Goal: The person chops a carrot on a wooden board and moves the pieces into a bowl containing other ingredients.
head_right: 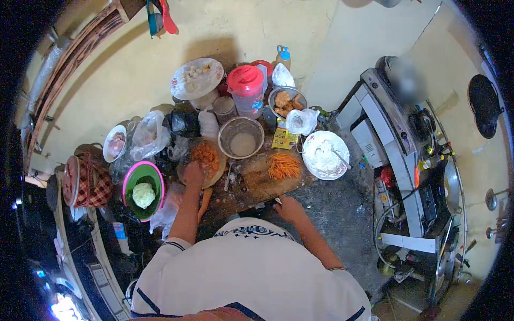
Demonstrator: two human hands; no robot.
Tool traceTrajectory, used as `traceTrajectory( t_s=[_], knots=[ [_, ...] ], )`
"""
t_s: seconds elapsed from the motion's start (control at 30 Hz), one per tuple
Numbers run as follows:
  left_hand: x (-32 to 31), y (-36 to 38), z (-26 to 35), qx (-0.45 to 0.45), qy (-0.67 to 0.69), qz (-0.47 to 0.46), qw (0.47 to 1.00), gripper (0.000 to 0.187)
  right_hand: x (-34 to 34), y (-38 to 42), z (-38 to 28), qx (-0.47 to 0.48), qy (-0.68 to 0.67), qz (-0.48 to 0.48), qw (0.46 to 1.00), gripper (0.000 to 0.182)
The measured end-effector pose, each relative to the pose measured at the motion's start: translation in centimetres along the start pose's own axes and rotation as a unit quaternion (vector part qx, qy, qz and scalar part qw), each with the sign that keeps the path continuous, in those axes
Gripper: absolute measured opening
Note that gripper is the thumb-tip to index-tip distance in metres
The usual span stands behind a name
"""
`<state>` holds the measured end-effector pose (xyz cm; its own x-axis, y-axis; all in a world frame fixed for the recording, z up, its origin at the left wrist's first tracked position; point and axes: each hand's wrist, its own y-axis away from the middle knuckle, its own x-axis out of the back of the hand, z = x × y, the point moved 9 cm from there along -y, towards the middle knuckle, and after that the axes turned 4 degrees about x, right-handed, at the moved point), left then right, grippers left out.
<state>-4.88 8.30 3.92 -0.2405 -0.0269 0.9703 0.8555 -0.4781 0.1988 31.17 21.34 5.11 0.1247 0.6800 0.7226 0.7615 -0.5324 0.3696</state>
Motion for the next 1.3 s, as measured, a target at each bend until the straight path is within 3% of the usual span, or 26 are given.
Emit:
traceTrajectory(
  t_s=[0.07,0.1,0.17,0.3,0.37,0.4,0.53,0.6,0.7,0.77,0.87,1.1,1.2,1.3],
  knots=[
    [0.1,-1.0,-1.6,0.018,0.034,0.087,0.995,0.031,-0.4,-0.4,0.9,-0.002,0.009,0.005,1.000,0.034],
    [0.2,-0.9,-2.0,0.017,0.034,0.086,0.996,0.031,-0.3,-0.4,1.0,-0.003,0.009,0.006,1.000,0.034],
    [1.7,-0.5,-2.5,0.009,0.049,0.160,0.986,0.017,-0.3,-0.6,1.1,0.000,-0.009,-0.001,1.000,0.032],
    [3.3,1.9,-2.5,0.036,0.072,0.212,0.974,0.019,0.5,-1.0,0.4,0.012,-0.005,0.015,1.000,0.033],
    [2.7,2.4,-1.5,-0.045,0.206,0.194,0.958,0.018,1.2,-0.7,-1.0,0.012,-0.017,0.000,1.000,0.029],
    [2.7,3.0,-0.9,-0.045,0.206,0.194,0.958,0.018,0.6,-1.0,-0.4,0.013,-0.017,0.000,1.000,0.029],
    [5.7,8.9,7.5,-0.277,0.190,0.232,0.913,0.013,0.6,-1.9,2.0,-0.035,-0.019,0.094,0.995,0.027],
    [5.2,10.9,11.0,-0.375,0.296,0.159,0.864,0.011,1.3,-1.7,2.5,-0.057,-0.027,0.124,0.990,0.027],
    [1.7,12.4,14.8,-0.433,0.239,0.122,0.861,0.012,1.6,-1.4,1.9,-0.026,-0.030,0.126,0.991,0.028],
    [-0.6,14.2,16.9,-0.533,0.193,0.134,0.813,0.017,1.4,-1.3,1.6,-0.032,-0.036,0.109,0.993,0.030],
    [-4.2,14.4,17.8,-0.546,0.197,0.055,0.812,0.021,0.6,-1.3,2.0,-0.024,-0.035,0.115,0.992,0.030],
    [-3.9,14.5,17.0,-0.503,0.201,0.058,0.838,0.025,-0.7,-1.2,0.8,-0.007,-0.065,0.125,0.990,0.030],
    [-4.8,13.9,17.5,-0.498,0.203,0.021,0.843,0.024,-1.1,-1.3,0.4,-0.042,-0.047,0.116,0.991,0.031],
    [-4.1,13.8,17.8,-0.515,0.199,0.052,0.832,0.021,-1.2,-1.6,0.1,-0.047,-0.010,0.121,0.991,0.032]
  ],
)
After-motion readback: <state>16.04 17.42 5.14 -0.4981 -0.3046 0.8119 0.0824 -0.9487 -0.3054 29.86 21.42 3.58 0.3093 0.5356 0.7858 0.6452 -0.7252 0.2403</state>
